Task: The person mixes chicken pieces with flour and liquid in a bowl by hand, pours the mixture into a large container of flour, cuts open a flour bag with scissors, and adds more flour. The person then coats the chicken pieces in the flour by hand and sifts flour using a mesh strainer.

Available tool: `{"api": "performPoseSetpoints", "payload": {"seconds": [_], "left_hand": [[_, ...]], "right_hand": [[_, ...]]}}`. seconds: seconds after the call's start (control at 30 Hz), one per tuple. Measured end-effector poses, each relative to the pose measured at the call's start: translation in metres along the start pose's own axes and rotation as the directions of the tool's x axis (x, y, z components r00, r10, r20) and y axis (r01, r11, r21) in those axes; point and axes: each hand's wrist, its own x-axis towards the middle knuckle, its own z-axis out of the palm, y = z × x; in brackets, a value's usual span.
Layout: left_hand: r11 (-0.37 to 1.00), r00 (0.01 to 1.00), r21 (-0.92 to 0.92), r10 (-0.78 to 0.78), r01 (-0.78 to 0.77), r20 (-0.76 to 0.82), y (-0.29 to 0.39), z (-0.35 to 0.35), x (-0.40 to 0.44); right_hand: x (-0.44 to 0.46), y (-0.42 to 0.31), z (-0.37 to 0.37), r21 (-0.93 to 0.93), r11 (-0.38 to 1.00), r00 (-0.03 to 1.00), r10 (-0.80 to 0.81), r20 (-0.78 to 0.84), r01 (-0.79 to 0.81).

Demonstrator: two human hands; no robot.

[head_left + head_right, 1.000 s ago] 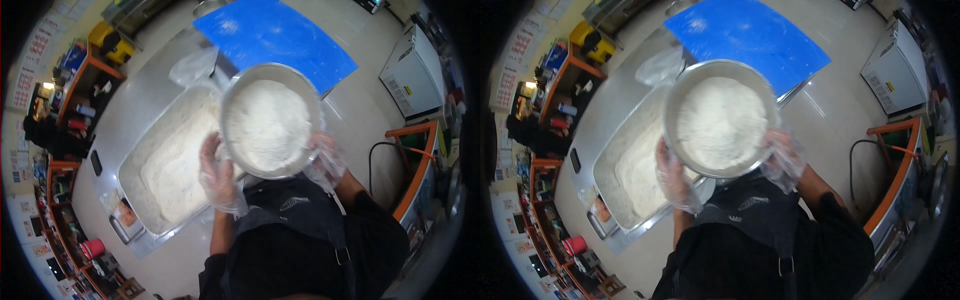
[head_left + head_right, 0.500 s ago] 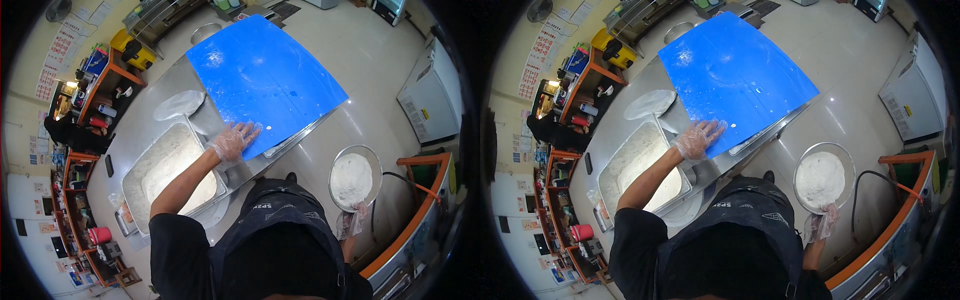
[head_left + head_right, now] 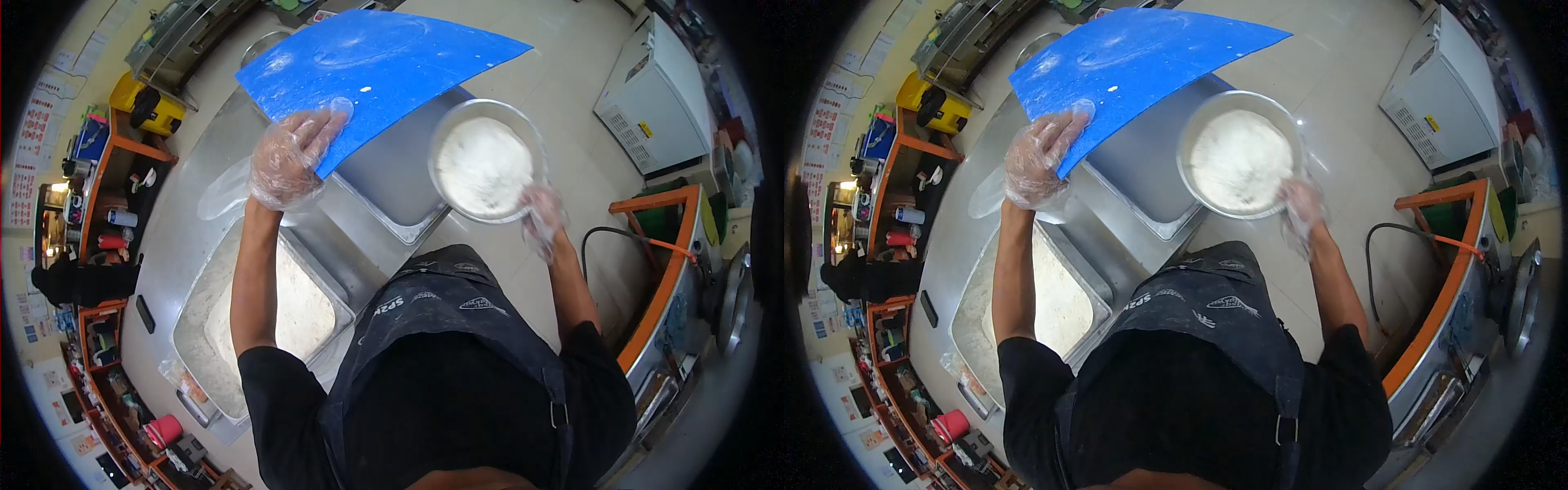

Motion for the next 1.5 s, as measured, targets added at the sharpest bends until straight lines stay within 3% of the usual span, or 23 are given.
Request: {"api": "performPoseSetpoints", "payload": {"seconds": [0.03,0.07,0.13,0.17,0.3,0.4,0.47,0.53,0.6,0.7,0.8,0.9,1.03,1.1,1.17,1.2,1.3,1.33,1.43,1.5], "left_hand": [[1.000,1.000,0.016,0.003,-0.003,-0.017,-0.003,-0.001,0.004],[1.000,1.000,0.023,0.005,-0.005,-0.028,-0.004,-0.004,0.008],[0.999,0.999,0.045,-0.006,0.007,-0.040,-0.002,-0.011,0.014],[0.998,0.999,0.063,-0.009,0.011,-0.033,-0.003,-0.013,0.015],[0.989,0.997,0.134,-0.073,0.070,0.017,-0.001,-0.022,0.018],[0.979,0.992,0.170,-0.123,0.116,0.029,0.002,-0.025,0.023],[0.973,0.990,0.189,-0.139,0.130,0.034,0.003,-0.026,0.025],[0.968,0.988,0.212,-0.146,0.134,0.041,0.004,-0.025,0.025],[0.966,0.986,0.211,-0.163,0.150,0.045,0.005,-0.025,0.029],[0.958,0.984,0.235,-0.176,0.163,0.034,0.006,-0.022,0.031],[0.962,0.985,0.223,-0.172,0.160,0.034,0.005,-0.023,0.035],[0.962,0.985,0.222,-0.170,0.158,0.034,0.003,-0.020,0.035],[0.962,0.980,0.217,-0.184,0.164,0.075,0.000,-0.023,0.037],[0.964,0.978,0.206,-0.190,0.168,0.090,-0.002,-0.024,0.039],[0.965,0.978,0.197,-0.191,0.170,0.088,-0.006,-0.022,0.038],[0.967,0.978,0.191,-0.189,0.170,0.084,-0.008,-0.020,0.037],[0.966,0.977,0.198,-0.190,0.168,0.098,-0.010,-0.023,0.034],[0.966,0.976,0.200,-0.189,0.165,0.107,-0.010,-0.023,0.034],[0.963,0.981,0.220,-0.175,0.155,0.077,-0.017,-0.018,0.027],[0.972,0.984,0.182,-0.163,0.148,0.073,-0.021,-0.018,0.026]], "right_hand": [[0.049,0.034,-0.011,-0.077,0.997,1.000,-0.015,-0.010,0.014],[0.072,0.028,0.000,-0.323,0.943,0.997,-0.068,0.034,0.075],[0.108,0.001,0.026,-0.692,0.697,0.982,-0.151,0.110,0.185],[0.120,-0.017,0.041,-0.769,0.597,0.972,-0.185,0.145,0.229],[0.155,-0.055,0.095,-0.855,0.385,0.928,-0.275,0.253,0.347],[0.178,-0.047,0.116,-0.783,0.434,0.854,-0.468,0.227,0.445],[0.182,-0.046,0.119,-0.730,0.567,0.918,-0.323,0.229,0.381],[0.184,-0.053,0.122,-0.809,0.467,0.931,-0.118,0.344,0.358],[0.189,-0.065,0.123,-0.886,0.104,0.868,0.180,0.463,0.451],[0.183,-0.050,0.124,-0.865,0.377,0.925,0.050,0.377,0.332],[0.167,-0.058,0.128,-0.888,0.310,0.928,0.039,0.369,0.340],[0.157,-0.060,0.128,-0.831,0.453,0.925,0.033,0.379,0.324],[0.146,-0.059,0.128,-0.695,0.706,0.948,0.116,0.298,0.132],[0.196,0.033,0.096,-0.628,0.712,0.858,0.070,0.509,0.315],[0.217,0.072,0.074,-0.499,0.863,0.843,0.216,0.492,0.070],[0.146,-0.037,0.115,-0.494,0.868,0.872,0.278,0.402,-0.049],[0.120,-0.066,0.112,-0.458,0.881,0.874,0.309,0.376,-0.114],[0.107,-0.076,0.115,-0.377,0.907,0.904,0.309,0.296,-0.187],[0.083,-0.094,0.112,-0.124,0.951,0.917,0.306,0.255,-0.282],[0.073,-0.105,0.111,-0.103,0.961,0.932,0.275,0.235,-0.257]]}}
